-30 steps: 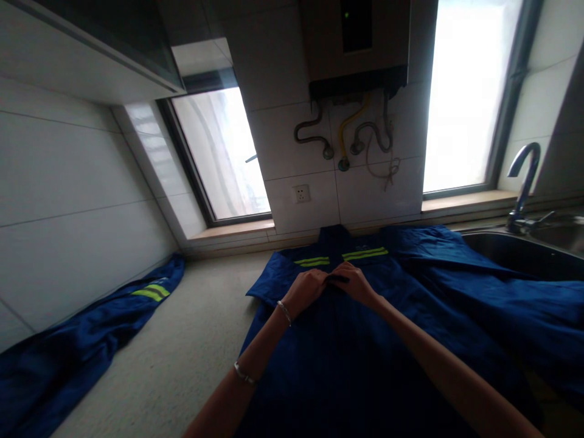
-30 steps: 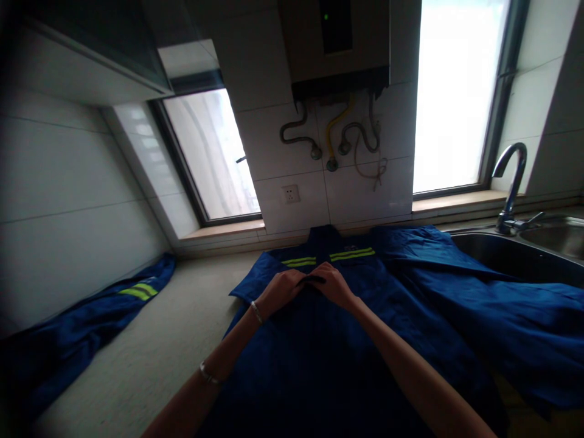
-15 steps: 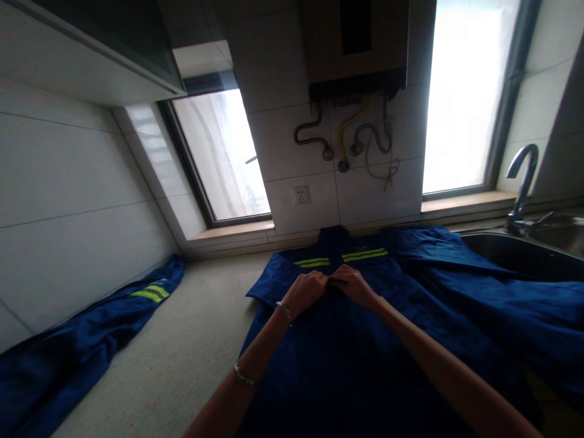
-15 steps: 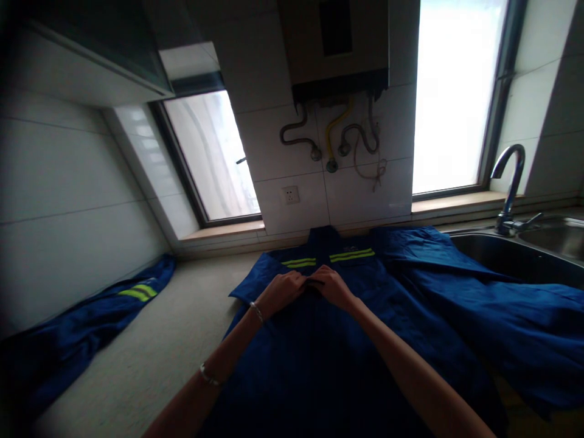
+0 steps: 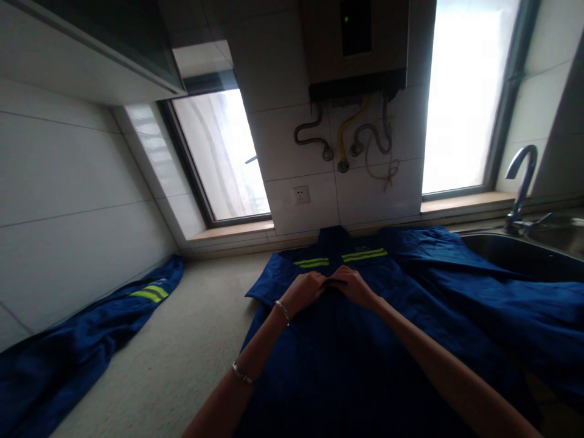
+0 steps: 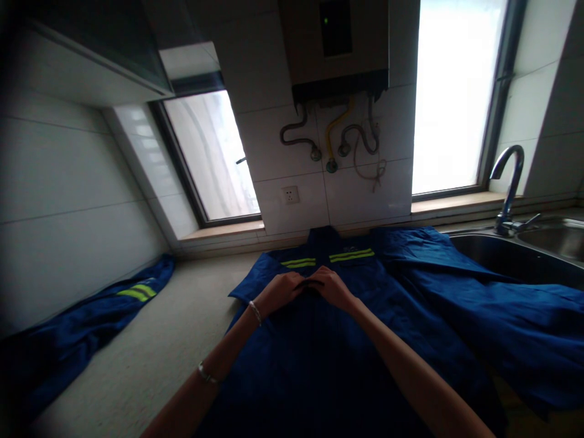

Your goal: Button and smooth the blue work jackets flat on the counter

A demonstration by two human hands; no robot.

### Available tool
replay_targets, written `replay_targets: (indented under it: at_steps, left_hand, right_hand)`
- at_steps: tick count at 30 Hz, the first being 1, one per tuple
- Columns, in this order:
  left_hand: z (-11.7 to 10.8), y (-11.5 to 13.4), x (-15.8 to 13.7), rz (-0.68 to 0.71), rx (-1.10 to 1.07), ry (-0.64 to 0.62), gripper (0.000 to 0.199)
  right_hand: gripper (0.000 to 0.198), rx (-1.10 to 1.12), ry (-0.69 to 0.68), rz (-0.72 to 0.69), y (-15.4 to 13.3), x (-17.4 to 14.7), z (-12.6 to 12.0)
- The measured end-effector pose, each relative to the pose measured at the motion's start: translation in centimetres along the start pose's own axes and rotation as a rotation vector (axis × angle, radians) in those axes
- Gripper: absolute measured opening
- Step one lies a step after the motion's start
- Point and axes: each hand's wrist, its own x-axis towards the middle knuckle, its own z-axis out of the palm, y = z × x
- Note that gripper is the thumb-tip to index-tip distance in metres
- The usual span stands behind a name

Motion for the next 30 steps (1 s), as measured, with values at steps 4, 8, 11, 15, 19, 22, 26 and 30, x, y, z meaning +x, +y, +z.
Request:
replay_targets:
  at_steps: [4, 8, 11, 15, 19, 22, 26, 30]
  left_hand:
    - [-0.3, 0.1, -0.1, 0.006, 0.048, -0.028, 0.022]
    - [-0.3, 0.4, 0.0, 0.004, 0.061, -0.034, 0.026]
    - [-0.3, 0.7, 0.1, -0.007, 0.073, -0.024, 0.023]
    - [-0.6, 0.9, 0.1, -0.028, 0.104, -0.024, 0.020]
    - [-1.1, 1.1, -0.1, -0.021, 0.100, -0.055, 0.022]
    - [-1.2, 1.3, -0.1, -0.052, 0.090, -0.054, 0.024]
    - [-0.9, 1.6, -0.1, -0.105, 0.054, -0.032, 0.025]
    - [-0.8, 1.7, 0.0, -0.131, 0.034, -0.022, 0.024]
  right_hand:
    - [0.017, -0.011, -0.023, -0.003, 0.0, 0.0, 0.1]
    - [0.015, -0.027, -0.054, -0.002, -0.1, 0.0, 0.0]
    - [0.012, -0.007, -0.059, 0.021, -0.3, 0.1, -0.2]
    - [0.010, -0.021, -0.037, 0.048, -0.4, 0.1, -0.2]
    - [0.010, -0.035, -0.051, 0.041, -0.4, 0.0, -0.3]
    - [0.010, -0.026, -0.041, 0.029, -0.5, 0.0, -0.4]
    - [0.010, 0.002, -0.010, 0.025, -0.3, 0.0, -0.3]
    - [0.008, 0.009, -0.001, 0.039, -0.2, 0.0, -0.2]
